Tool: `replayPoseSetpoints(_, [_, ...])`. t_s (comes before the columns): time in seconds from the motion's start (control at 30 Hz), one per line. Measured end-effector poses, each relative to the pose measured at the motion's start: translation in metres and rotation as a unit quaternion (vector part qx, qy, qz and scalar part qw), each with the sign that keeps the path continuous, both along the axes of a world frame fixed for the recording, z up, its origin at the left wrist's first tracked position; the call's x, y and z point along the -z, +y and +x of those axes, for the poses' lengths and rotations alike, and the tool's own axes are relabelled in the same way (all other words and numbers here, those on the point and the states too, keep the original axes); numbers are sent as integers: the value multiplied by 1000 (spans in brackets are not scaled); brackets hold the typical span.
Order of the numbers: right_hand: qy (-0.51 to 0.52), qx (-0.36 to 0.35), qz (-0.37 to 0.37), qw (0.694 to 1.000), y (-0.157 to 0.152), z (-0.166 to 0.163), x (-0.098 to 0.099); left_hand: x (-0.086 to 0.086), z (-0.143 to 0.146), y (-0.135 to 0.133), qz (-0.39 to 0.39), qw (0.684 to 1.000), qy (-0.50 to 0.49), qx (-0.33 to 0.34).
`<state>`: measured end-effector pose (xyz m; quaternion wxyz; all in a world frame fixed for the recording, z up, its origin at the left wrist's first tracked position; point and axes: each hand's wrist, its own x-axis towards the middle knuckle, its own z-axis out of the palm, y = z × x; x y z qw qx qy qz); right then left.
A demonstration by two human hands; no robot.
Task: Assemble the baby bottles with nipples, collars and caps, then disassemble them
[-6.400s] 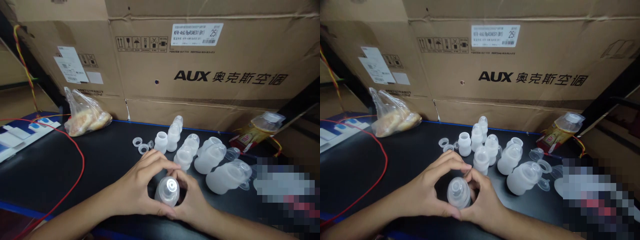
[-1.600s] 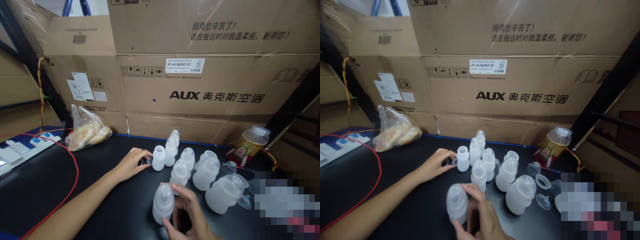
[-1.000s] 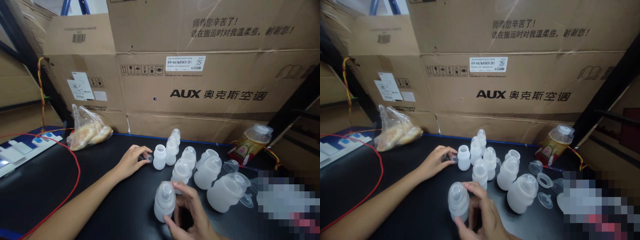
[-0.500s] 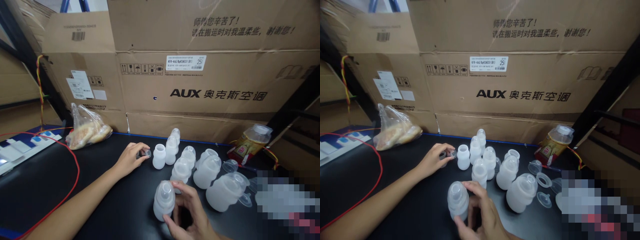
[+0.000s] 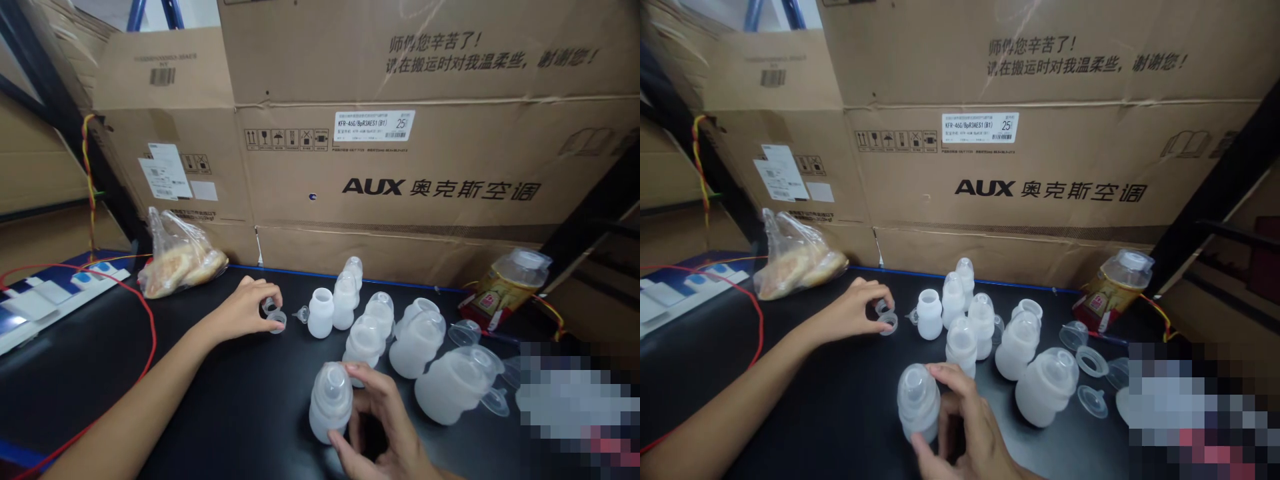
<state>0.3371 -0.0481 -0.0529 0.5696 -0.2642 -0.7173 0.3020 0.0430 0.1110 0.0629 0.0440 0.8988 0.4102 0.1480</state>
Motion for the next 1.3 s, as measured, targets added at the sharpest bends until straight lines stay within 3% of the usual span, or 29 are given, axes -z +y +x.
replayPoseSetpoints(0.17, [9, -13, 1, 1000, 1, 0, -2, 7, 2, 3, -33, 998, 32, 35])
replayPoseSetpoints(0.33, [6, -10, -4, 1000, 0, 1, -3, 8, 5, 0, -42, 998, -7, 43])
replayPoseSetpoints(0.5, [6, 2, -10, 1000, -4, 0, -5, 0, 4, -6, -24, 985, -167, 28])
replayPoseSetpoints(0.67, [5, 11, -17, 1000, -5, -1, -9, -8, 21, -9, 9, 924, -377, 56])
replayPoseSetpoints(0.8, [-6, 5, -17, 1000, -4, -1, -13, -11, 49, -16, 26, 886, -453, 94])
replayPoseSetpoints(0.93, [-9, 10, -21, 1000, -6, -2, -19, -7, 71, -25, 58, 878, -467, 84])
replayPoseSetpoints(1.3, [24, 46, -64, 997, -14, -8, -19, -1, 89, -42, 121, 919, -363, 98])
